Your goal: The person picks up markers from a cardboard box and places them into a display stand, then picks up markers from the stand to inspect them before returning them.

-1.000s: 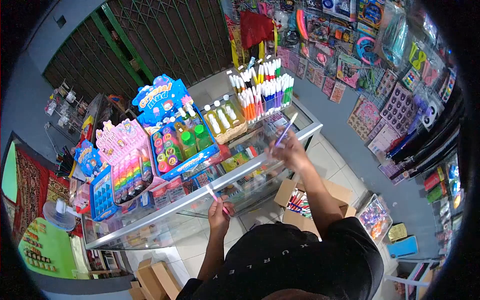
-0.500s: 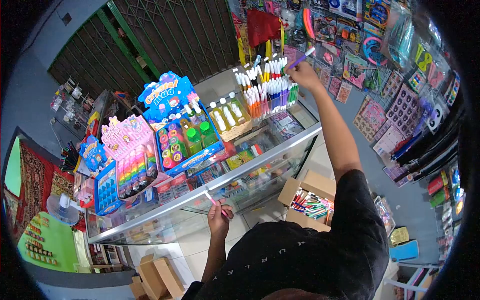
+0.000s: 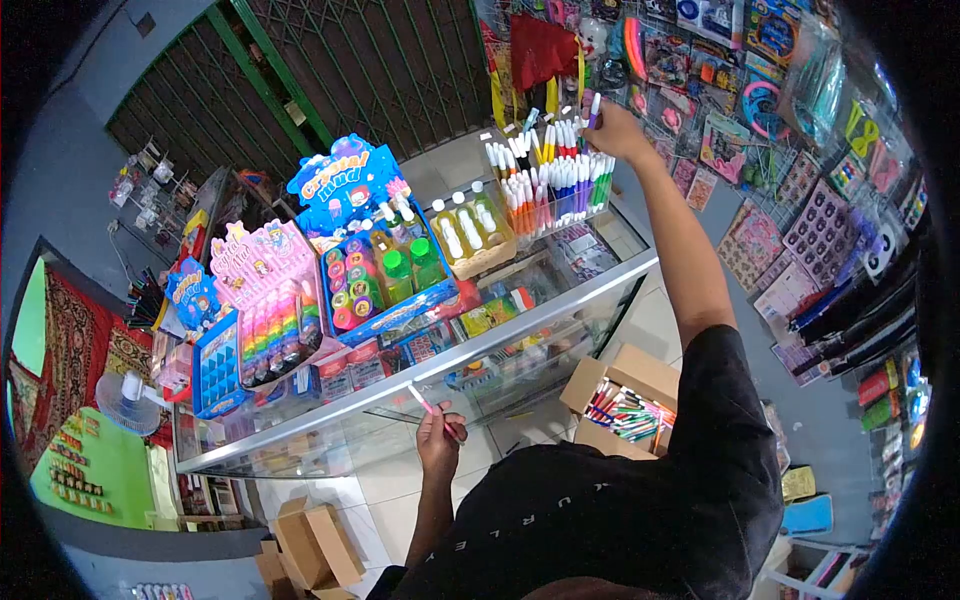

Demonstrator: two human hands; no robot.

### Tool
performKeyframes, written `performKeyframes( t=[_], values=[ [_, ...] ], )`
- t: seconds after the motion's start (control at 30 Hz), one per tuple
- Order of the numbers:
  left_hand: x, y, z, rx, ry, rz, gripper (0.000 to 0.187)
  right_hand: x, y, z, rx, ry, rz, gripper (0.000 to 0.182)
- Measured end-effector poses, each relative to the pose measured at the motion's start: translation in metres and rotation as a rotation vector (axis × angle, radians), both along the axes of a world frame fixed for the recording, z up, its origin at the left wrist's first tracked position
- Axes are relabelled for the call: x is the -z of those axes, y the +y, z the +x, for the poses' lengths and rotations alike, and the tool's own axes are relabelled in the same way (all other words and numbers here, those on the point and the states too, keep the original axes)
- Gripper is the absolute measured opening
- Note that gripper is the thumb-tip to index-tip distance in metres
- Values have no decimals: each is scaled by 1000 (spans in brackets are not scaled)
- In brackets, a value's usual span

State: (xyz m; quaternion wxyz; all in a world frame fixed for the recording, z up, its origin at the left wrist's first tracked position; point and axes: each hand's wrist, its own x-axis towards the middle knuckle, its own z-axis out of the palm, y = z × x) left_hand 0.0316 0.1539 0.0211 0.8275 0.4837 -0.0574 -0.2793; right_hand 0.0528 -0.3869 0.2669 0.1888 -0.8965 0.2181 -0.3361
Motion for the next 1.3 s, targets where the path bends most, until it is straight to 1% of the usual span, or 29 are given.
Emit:
performKeyframes(
  t=[0.03,0.13,0.23,0.33,0.43,0.47,0.53,0.6,0.63,0.73,0.83,0.93,1.03,1.13,1.23,1.3],
  values=[
    [-1,0,0,-3,1,4,29,-1,2,0,-7,4,-15,32],
    [-1,-1,1,-9,-1,12,29,4,-8,8,-69,-177,268,24],
    [2,1,2,-11,-2,23,30,13,-14,13,-127,-217,-40,15],
    [3,1,2,-17,-5,25,31,4,11,1,-137,-230,-69,10],
    [3,2,1,-19,-9,20,31,-2,20,-5,-154,-170,-88,11],
    [3,1,0,-20,-10,20,32,0,18,-5,-125,-86,-136,12],
    [4,1,0,-18,-3,16,32,12,13,0,-68,85,-232,15],
    [7,0,0,-8,8,7,32,41,11,8,-8,137,-212,22],
    [7,0,0,-4,8,6,32,46,15,9,22,161,-204,26],
    [8,1,-1,-4,13,1,32,45,34,-3,60,47,-282,34],
    [10,1,-1,-9,30,-7,32,56,17,-3,-58,0,-300,37],
    [11,1,-2,9,36,-4,31,59,8,-5,-89,29,-299,29],
    [11,0,3,31,17,2,32,52,21,-26,-226,-214,-204,21],
    [13,1,3,23,18,7,32,53,31,-46,-94,-181,-6,18],
    [12,2,3,39,27,13,32,66,28,-44,-66,-139,13,15],
    [8,1,3,57,28,30,32,67,28,-40,-67,-158,-14,12]
  ],
)
